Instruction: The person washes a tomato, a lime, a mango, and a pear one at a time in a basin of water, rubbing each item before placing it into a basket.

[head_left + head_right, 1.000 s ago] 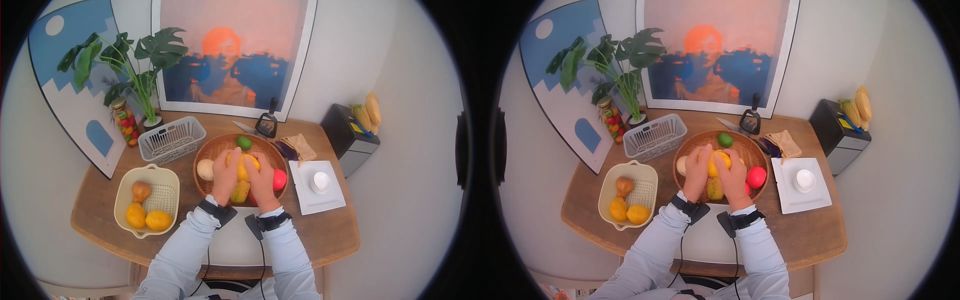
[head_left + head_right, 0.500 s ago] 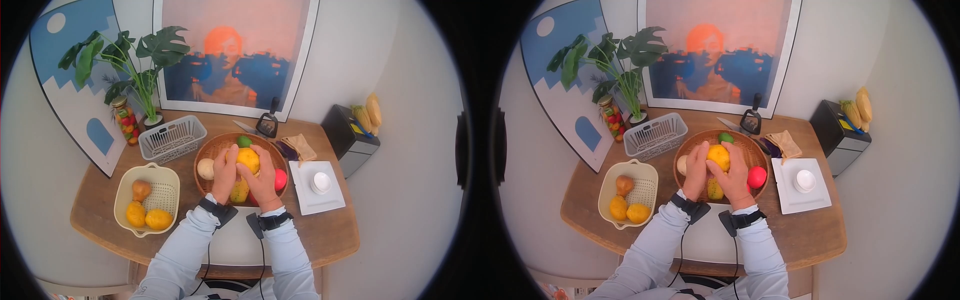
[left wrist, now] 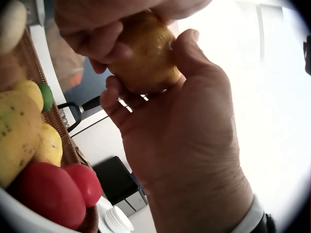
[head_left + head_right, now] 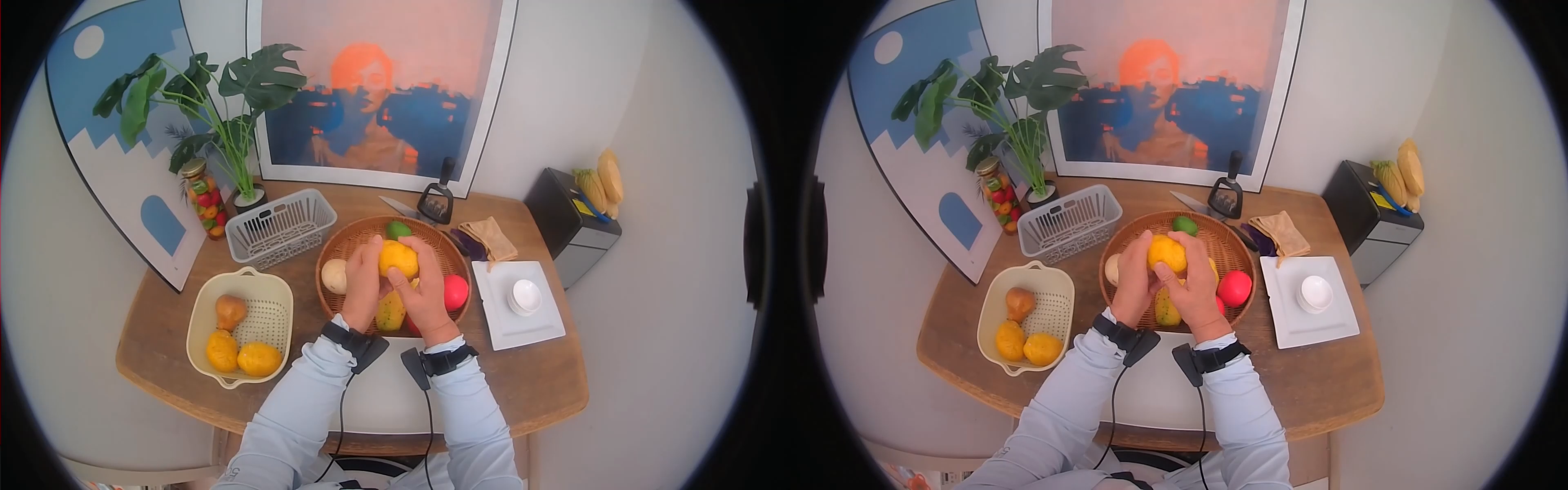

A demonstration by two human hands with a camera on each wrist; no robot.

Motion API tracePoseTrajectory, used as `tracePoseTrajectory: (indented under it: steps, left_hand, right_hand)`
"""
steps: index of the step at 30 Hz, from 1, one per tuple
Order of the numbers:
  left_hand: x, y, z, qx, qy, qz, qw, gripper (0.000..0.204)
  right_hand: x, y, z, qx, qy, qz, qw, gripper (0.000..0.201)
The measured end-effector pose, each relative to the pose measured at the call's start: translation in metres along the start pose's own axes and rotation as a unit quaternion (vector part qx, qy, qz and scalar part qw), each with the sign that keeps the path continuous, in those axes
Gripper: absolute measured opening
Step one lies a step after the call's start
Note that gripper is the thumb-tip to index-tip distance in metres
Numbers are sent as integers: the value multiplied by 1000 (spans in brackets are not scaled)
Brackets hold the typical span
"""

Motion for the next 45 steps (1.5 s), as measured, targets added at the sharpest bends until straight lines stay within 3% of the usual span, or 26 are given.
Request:
tracePoseTrajectory:
  steps: [1, 4, 8, 10, 13, 16, 22, 25, 29, 31, 34, 40, 43, 45]
  left_hand:
    - [-6, 5, 4, 21, 1, 37, 999, 27]
    - [-5, 10, 4, 61, -4, 79, 995, 25]
    - [1, -1, 0, 78, -16, 72, 994, 32]
    - [1, -6, -2, 29, -2, 50, 998, 29]
    - [-6, -2, 2, 23, -13, 62, 998, 29]
    - [-7, 1, 5, 67, -26, 104, 992, 30]
    - [-5, -5, 1, 106, -34, 158, 981, 28]
    - [-10, 3, 7, 151, -31, 194, 969, 28]
    - [-13, 9, 12, 187, -29, 215, 958, 30]
    - [-9, 2, 7, 148, -32, 191, 970, 31]
    - [-9, 1, 7, 124, -29, 179, 975, 31]
    - [-16, 6, 16, 114, -48, 139, 982, 29]
    - [-18, 7, 16, 102, -48, 120, 986, 28]
    - [-18, 7, 16, 107, -48, 125, 985, 28]
  right_hand:
    - [1, -4, -2, 9, 3, 4, 1000, 47]
    - [1, -15, -8, 210, 48, 164, 963, 49]
    - [0, -11, -3, 105, 23, 135, 985, 51]
    - [-2, -4, 1, 19, 22, 77, 997, 51]
    - [3, -8, 0, 23, 21, 66, 997, 53]
    - [5, -20, -8, 140, 54, 98, 984, 54]
    - [6, -25, -9, 213, 50, 69, 973, 47]
    - [7, -26, -11, 345, 47, 229, 909, 45]
    - [4, -25, -11, 344, 65, 189, 917, 44]
    - [3, -22, -9, 329, 71, 144, 931, 45]
    - [5, -26, -10, 260, 54, 103, 959, 45]
    - [9, -20, -8, 144, 84, 145, 975, 50]
    - [7, -18, -8, 152, 105, 139, 973, 53]
    - [7, -18, -10, 221, 120, 151, 956, 54]
Point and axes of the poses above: each hand's wrist, its own z-axis towards the middle knuckle, its own x-axis out of the palm, y = z × x, the point moved 3 cm from there along z, towards the middle knuckle, and after that the axes turned 5 degrees about -z, right-handed, at the moved point
